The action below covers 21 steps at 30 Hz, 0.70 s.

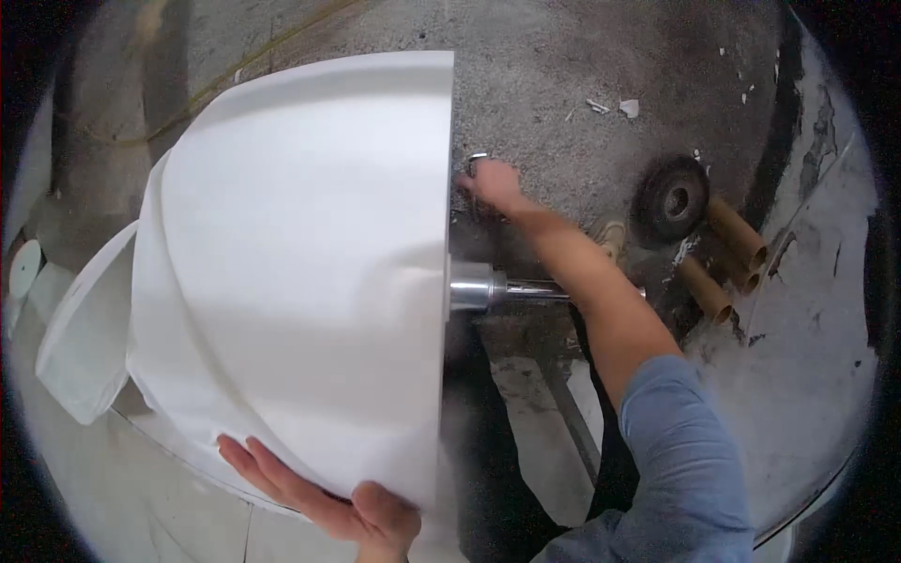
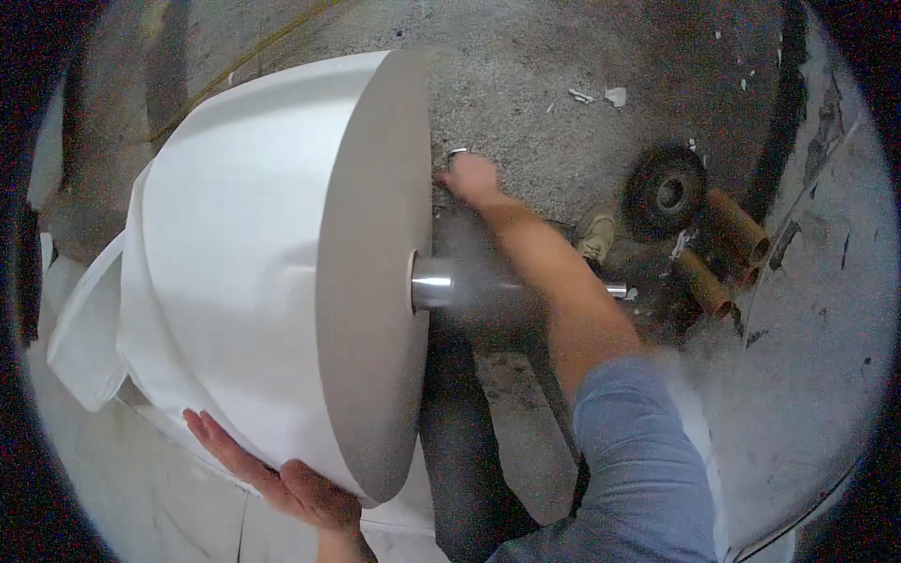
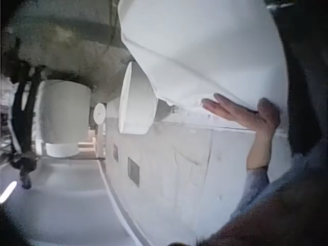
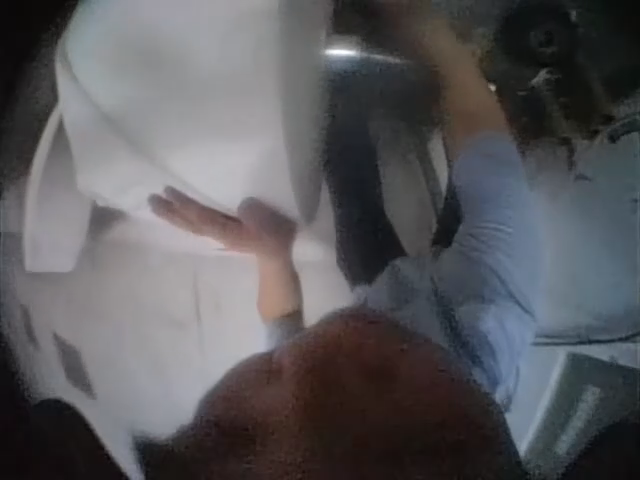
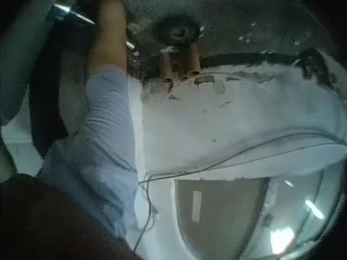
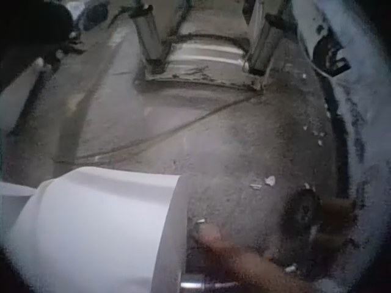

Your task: Moving paper rolls onto spindles and writing identification labels on them using a marker.

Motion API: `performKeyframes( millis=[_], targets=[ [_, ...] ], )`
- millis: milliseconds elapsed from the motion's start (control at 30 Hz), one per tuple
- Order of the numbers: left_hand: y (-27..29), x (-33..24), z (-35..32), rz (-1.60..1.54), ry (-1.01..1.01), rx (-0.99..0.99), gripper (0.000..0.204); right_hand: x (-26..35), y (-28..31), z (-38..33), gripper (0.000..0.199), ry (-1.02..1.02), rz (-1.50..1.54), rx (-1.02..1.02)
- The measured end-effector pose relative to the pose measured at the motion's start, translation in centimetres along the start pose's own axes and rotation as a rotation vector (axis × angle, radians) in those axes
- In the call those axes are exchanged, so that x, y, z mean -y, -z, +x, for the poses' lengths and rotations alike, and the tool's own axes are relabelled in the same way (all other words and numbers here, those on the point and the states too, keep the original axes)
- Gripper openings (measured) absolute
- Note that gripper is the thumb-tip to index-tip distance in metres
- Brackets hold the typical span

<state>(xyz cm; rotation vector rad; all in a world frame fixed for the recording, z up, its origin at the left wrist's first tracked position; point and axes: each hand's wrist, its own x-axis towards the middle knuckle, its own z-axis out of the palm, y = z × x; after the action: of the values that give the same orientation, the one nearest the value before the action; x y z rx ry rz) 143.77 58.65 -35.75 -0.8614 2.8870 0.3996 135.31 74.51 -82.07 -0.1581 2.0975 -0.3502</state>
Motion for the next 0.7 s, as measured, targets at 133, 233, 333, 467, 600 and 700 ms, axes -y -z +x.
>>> performKeyframes(
  millis=[133,233,333,467,600,700],
  targets=[
    [-0.5,-1.0,0.2,-0.028,0.063,-0.039,0.081,1.8,-1.3,1.1,0.028,0.014,0.056,-0.094],
    [-0.6,-1.2,-0.1,-0.074,0.093,-0.057,0.079,1.3,-1.0,0.8,0.028,0.052,0.037,-0.069],
    [-0.1,-0.7,-0.3,-0.102,0.054,-0.036,0.075,-1.0,1.7,-1.4,0.028,0.129,0.005,-0.097],
    [0.5,-0.2,-0.7,-0.089,-0.033,-0.051,0.063,-6.6,9.7,-7.5,0.026,0.101,0.102,-0.247],
    [0.4,0.7,-1.1,0.037,-0.125,-0.112,0.058,-13.3,18.6,-18.3,0.023,0.001,0.177,-0.514],
    [0.1,2.2,-0.7,0.120,-0.122,-0.183,0.056,-17.8,25.9,-30.7,0.024,-0.179,0.254,-0.490]
  ],
)
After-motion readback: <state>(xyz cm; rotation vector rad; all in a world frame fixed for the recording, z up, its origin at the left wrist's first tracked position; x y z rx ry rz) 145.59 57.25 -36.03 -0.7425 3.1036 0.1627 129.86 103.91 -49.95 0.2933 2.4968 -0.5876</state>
